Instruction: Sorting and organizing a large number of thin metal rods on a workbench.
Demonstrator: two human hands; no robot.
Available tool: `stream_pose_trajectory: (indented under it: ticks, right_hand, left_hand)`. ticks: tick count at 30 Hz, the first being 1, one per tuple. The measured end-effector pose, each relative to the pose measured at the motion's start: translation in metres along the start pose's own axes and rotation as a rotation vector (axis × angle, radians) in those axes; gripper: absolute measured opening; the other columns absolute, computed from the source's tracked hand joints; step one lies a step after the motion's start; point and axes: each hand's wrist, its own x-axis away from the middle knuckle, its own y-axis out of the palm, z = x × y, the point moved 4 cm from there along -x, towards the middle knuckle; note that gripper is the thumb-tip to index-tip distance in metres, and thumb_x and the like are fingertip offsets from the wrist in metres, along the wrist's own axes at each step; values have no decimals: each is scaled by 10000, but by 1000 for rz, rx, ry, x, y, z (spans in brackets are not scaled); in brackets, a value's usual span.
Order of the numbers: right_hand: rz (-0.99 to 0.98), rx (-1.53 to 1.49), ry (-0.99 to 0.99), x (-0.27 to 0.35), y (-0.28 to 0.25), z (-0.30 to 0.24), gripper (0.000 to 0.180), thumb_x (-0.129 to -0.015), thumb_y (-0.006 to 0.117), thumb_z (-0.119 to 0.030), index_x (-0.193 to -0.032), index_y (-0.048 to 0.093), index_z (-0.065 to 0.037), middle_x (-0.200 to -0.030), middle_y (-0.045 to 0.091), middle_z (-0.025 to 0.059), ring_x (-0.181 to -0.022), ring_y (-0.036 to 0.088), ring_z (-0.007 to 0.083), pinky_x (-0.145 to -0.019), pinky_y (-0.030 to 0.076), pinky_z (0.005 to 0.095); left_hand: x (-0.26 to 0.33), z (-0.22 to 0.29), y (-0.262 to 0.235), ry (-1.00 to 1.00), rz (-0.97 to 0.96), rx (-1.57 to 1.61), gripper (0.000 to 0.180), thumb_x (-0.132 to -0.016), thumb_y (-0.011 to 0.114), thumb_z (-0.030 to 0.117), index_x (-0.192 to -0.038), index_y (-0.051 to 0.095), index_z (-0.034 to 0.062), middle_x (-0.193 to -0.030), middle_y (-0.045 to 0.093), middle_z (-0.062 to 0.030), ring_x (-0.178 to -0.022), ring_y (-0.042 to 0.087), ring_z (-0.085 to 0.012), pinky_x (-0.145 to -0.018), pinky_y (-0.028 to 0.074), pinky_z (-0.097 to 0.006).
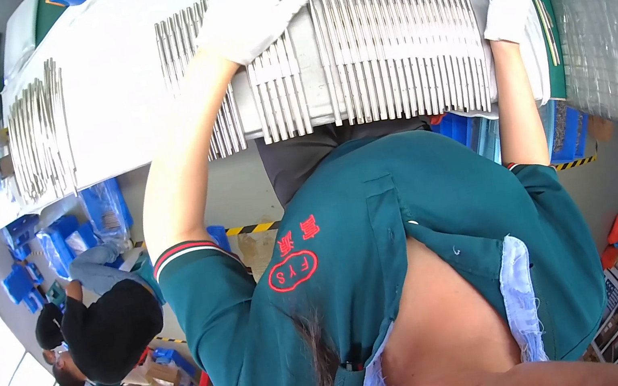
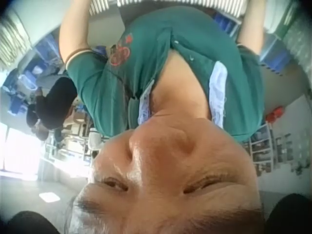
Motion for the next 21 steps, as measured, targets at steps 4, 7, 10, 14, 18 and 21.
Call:
stream_pose_trajectory:
  ticks: [4, 7, 10, 14, 18, 21]
  right_hand:
    - [-4, -45, 8, 0, 3, -9, 527, -899, 662, -216, -1369, 484, -61, -1327, 537, 122, -1166, 527, 187, -1011, 394, 303]
    - [1, -37, -3, 1, 5, 1, 530, -901, 660, -215, -1373, 478, -58, -1317, 542, 128, -1162, 529, 188, -1012, 393, 306]
    - [-6, -45, -3, 0, -1, -2, 535, -901, 659, -210, -1376, 470, -52, -1302, 548, 130, -1159, 529, 187, -1015, 388, 308]
    - [34, -3, -16, 2, -1, -6, 528, -917, 637, -237, -1374, 459, -42, -1277, 557, 133, -1153, 529, 188, -1025, 376, 304]
    - [147, -233, 70, 2, -5, -8, 531, -918, 626, -222, -1365, 441, -3, -1279, 548, 122, -1161, 520, 199, -1027, 378, 308]
    - [181, -236, 57, -1, -12, -3, 504, -915, 622, -200, -1342, 453, 8, -1270, 549, 113, -1156, 521, 199, -1016, 395, 320]
  left_hand:
    - [16, -15, 10, 308, 473, 40, 495, -916, 503, 344, -1304, 526, 36, -1315, 507, -237, -1236, 465, -406, -1008, 377, -538]
    - [-1, 7, 0, 113, -19, -145, 478, -921, 495, 336, -1295, 533, 42, -1317, 504, -239, -1240, 465, -394, -1007, 382, -527]
    - [-19, 26, 4, 80, 41, -44, 462, -923, 487, 336, -1283, 547, 53, -1322, 508, -223, -1234, 473, -377, -997, 391, -523]
    - [-30, 43, 7, 301, -120, -147, 485, -938, 457, 378, -1306, 531, 71, -1331, 512, -198, -1211, 492, -350, -1005, 383, -498]
    - [-23, 38, 6, 100, 142, 18, 494, -940, 465, 387, -1322, 524, 79, -1340, 512, -181, -1215, 489, -350, -1007, 392, -476]
    - [-6, 15, -2, 55, 116, 3, 508, -935, 478, 400, -1325, 526, 79, -1347, 509, -175, -1220, 485, -356, -1012, 387, -483]
